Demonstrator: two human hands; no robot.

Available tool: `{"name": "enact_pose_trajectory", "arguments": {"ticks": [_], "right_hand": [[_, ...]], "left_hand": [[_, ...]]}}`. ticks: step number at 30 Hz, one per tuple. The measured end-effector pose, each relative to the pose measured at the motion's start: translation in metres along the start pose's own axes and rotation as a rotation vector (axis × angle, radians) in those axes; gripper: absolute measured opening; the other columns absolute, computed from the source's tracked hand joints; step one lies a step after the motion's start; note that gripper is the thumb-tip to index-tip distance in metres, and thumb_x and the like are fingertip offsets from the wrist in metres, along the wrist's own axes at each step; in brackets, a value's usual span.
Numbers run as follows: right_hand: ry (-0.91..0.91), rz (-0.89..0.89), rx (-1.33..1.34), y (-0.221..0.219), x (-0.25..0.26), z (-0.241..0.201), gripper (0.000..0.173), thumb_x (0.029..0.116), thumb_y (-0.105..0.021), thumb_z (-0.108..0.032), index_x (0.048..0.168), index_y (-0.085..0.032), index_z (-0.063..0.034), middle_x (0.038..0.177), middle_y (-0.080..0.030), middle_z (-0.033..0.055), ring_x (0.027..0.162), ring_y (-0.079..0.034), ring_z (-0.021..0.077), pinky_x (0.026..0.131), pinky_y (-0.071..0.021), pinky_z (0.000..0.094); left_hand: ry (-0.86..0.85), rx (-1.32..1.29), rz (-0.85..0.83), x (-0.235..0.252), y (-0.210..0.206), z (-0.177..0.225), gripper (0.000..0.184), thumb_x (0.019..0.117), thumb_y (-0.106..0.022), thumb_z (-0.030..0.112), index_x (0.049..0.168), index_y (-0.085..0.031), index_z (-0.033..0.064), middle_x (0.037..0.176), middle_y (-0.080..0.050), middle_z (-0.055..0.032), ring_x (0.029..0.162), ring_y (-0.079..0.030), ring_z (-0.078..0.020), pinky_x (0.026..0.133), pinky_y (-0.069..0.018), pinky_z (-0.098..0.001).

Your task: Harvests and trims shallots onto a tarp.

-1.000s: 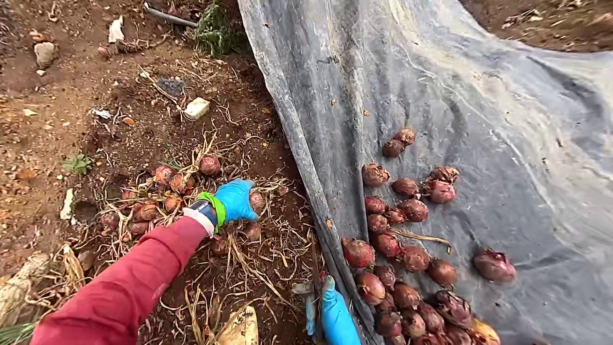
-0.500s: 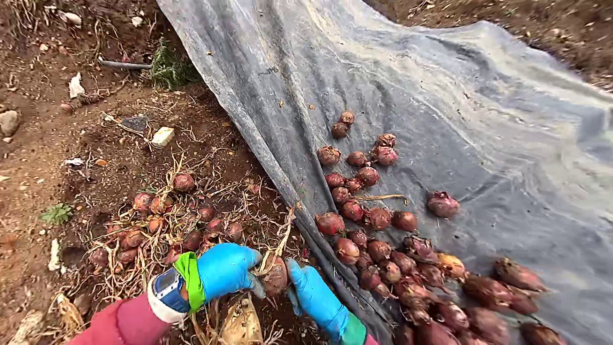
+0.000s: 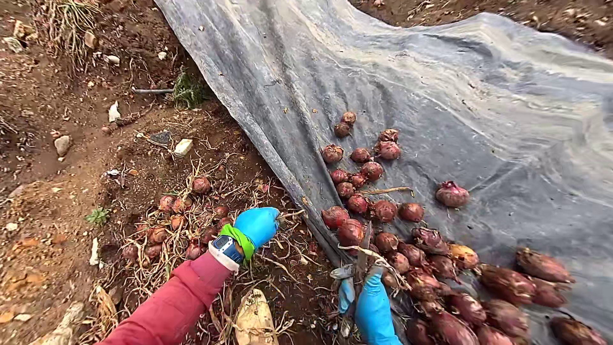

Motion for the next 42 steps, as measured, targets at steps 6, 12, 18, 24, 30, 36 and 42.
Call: {"name": "enact_pose_trajectory", "arguments": {"ticks": [6, 12, 18, 24, 30, 36, 42], "right_hand": [[-0.100, -0.118, -0.236, -0.014, 0.013, 0.018, 0.091, 0.0998, -0.011, -0.075, 0.099, -0.072, -0.0065, 0.055, -0.060, 0.0082, 0.042, -0.058, 0.0219, 0.040, -0.0548, 0.0409], [-0.392, -0.291, -0.148, -0.059, 0.031, 0.052, 0.096, 0.0988, -0.003, -0.074, 0.109, -0.068, -0.0035, 0.059, -0.060, 0.0101, 0.044, -0.058, 0.0226, 0.043, -0.0556, 0.0407], [-0.220, -0.544, -0.246, -0.114, 0.053, 0.024, 0.087, 0.0898, -0.028, -0.087, 0.086, -0.064, -0.0085, 0.061, -0.062, 0.0052, 0.048, -0.061, 0.0198, 0.048, -0.0559, 0.0378], [-0.256, -0.446, -0.293, -0.086, 0.049, 0.010, 0.089, 0.0987, -0.017, -0.077, 0.097, -0.070, -0.0054, 0.056, -0.057, 0.0061, 0.044, -0.057, 0.0196, 0.045, -0.0541, 0.0378], [-0.342, -0.616, -0.537, -0.036, 0.015, 0.003, 0.085, 0.0893, -0.027, -0.088, 0.089, -0.061, -0.0092, 0.066, -0.063, 0.0032, 0.054, -0.064, 0.0171, 0.053, -0.0571, 0.0366], [-0.217, -0.486, -0.527, -0.017, 0.008, -0.018, 0.088, 0.0863, -0.025, -0.091, 0.086, -0.065, -0.0124, 0.063, -0.062, 0.0025, 0.050, -0.061, 0.0159, 0.048, -0.0549, 0.0355], [-0.110, 0.038, -0.158, 0.027, 0.021, -0.019, 0.093, 0.0973, -0.001, -0.076, 0.083, -0.062, -0.0068, 0.053, -0.054, 0.0099, 0.041, -0.055, 0.0237, 0.042, -0.0534, 0.0419]], "left_hand": [[0.238, 0.203, -0.155, 0.079, -0.081, -0.104, 0.047, 0.0715, -0.087, 0.037, 0.106, -0.074, 0.0079, 0.120, -0.069, -0.0189, 0.102, -0.070, -0.0405, 0.080, -0.0585, -0.0655], [0.097, -0.303, -0.011, 0.037, -0.054, -0.095, 0.071, 0.0751, -0.089, 0.043, 0.139, -0.062, 0.0272, 0.114, -0.075, -0.0070, 0.106, -0.072, -0.0299, 0.092, -0.0569, -0.0608], [-0.258, -0.106, -0.208, -0.023, -0.029, -0.054, 0.026, 0.0956, -0.067, 0.023, 0.121, -0.071, 0.0193, 0.111, -0.074, -0.0085, 0.104, -0.071, -0.0318, 0.089, -0.0550, -0.0603], [-0.263, -0.304, -0.035, -0.032, -0.037, -0.056, 0.020, 0.0956, -0.066, 0.028, 0.105, -0.077, 0.0148, 0.103, -0.076, -0.0069, 0.100, -0.072, -0.0252, 0.090, -0.0557, -0.0539], [-0.398, 0.004, -0.346, -0.052, -0.040, 0.037, 0.026, 0.0999, -0.056, 0.030, 0.104, -0.068, 0.0071, 0.105, -0.071, -0.0154, 0.103, -0.068, -0.0362, 0.086, -0.0524, -0.0618], [-0.439, 0.014, -0.279, -0.055, -0.035, 0.074, 0.027, 0.1022, -0.056, 0.038, 0.104, -0.071, 0.0151, 0.101, -0.073, -0.0082, 0.099, -0.070, -0.0302, 0.083, -0.0541, -0.0585], [-0.013, -0.053, -0.012, 0.008, -0.045, -0.003, 0.024, 0.0988, -0.062, 0.039, 0.116, -0.074, 0.0279, 0.111, -0.076, -0.0026, 0.105, -0.072, -0.0267, 0.089, -0.0565, -0.0596]]}}
Point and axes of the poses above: each hand's wrist, its own x-axis towards the middle knuckle, its own y-axis out of the back of the hand, z = x × y, the point moved 2 cm from there along x, towards the middle knuckle
